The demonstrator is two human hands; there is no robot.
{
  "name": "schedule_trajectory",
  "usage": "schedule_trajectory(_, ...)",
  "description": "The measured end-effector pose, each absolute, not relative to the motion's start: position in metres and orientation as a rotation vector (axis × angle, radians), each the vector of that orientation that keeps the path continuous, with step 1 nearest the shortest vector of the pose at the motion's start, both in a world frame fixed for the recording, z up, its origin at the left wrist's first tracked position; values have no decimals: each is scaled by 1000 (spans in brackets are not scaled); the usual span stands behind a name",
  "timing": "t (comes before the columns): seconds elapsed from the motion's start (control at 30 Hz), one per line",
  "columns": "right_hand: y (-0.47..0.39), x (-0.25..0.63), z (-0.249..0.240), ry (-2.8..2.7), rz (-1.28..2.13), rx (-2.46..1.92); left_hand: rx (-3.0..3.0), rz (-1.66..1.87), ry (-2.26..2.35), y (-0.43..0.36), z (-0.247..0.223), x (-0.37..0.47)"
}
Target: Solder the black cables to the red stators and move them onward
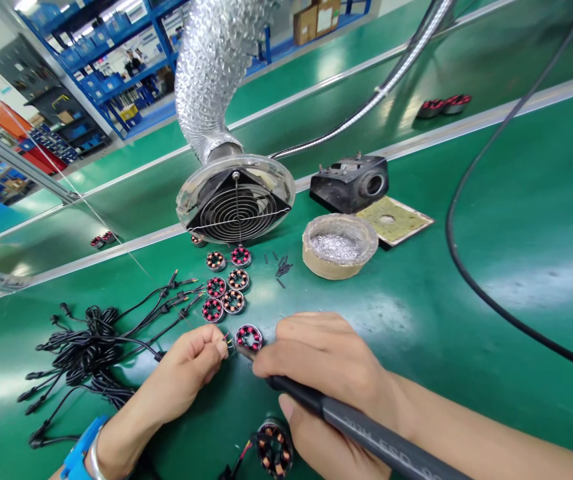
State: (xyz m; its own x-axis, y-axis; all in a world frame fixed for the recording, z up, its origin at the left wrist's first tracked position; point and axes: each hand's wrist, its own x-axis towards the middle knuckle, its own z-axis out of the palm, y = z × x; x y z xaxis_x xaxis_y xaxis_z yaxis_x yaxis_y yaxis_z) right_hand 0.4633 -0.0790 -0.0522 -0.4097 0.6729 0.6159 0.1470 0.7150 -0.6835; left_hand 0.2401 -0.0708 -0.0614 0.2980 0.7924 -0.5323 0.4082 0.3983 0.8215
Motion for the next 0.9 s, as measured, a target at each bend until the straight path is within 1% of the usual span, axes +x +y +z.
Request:
schedule_trajectory(0.23,-84,473,-45,-2016,633,-787,1189,365,1311,-71,-61,241)
schedule_trajectory(0.43,-79,469,-44,-1957,642,-703,1147,372,1301,-69,-60,241)
schedule_trajectory(0.63,-76,463,-54,-1955,664,-568,1142,373,1301,-69,-58,242)
schedule_trajectory(0.9,-76,462,-57,-1938,648,-557,1143,360,1304,-68,-58,242)
